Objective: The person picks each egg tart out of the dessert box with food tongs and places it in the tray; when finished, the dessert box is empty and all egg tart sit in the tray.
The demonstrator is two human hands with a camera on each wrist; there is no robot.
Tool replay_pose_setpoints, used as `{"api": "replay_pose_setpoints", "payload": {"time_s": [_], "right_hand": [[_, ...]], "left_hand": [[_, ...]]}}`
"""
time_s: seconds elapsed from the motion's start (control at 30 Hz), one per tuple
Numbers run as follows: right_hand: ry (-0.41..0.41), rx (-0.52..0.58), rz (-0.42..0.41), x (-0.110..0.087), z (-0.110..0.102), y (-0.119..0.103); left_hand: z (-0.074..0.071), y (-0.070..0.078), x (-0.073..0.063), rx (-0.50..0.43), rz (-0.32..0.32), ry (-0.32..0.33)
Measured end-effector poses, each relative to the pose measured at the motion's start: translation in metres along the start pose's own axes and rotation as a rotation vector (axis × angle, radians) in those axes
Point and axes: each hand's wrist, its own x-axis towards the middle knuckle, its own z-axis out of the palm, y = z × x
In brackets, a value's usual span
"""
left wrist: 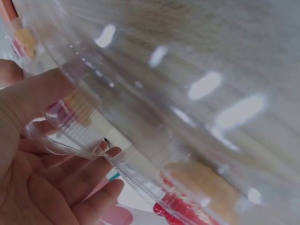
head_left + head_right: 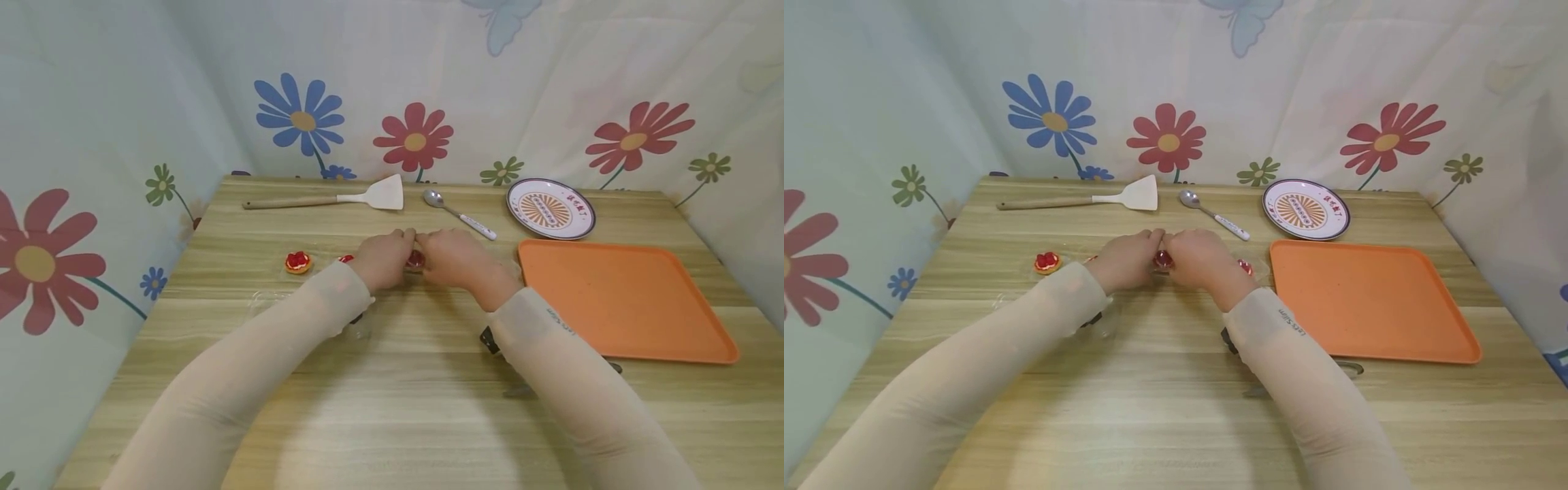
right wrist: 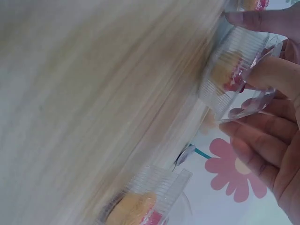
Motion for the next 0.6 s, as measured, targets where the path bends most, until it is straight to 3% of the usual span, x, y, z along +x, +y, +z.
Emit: {"api": "replay_pose_setpoints", "payload": {"time_s": [0.1, 0.3, 0.6], "right_hand": [[0.028, -0.008, 0.002, -0.002, -0.001, 0.002], [0.004, 0.045, 0.034, -0.002, -0.006, 0.003], [-0.020, 0.145, 0.121, -0.007, -0.014, 0.009]], "left_hand": [[0.000, -0.001, 0.002, -0.015, -0.016, -0.010], [0.001, -0.003, 0.003, -0.041, -0.053, -0.027], [-0.003, -0.005, -0.003, -0.050, -0.026, -0.024]]}}
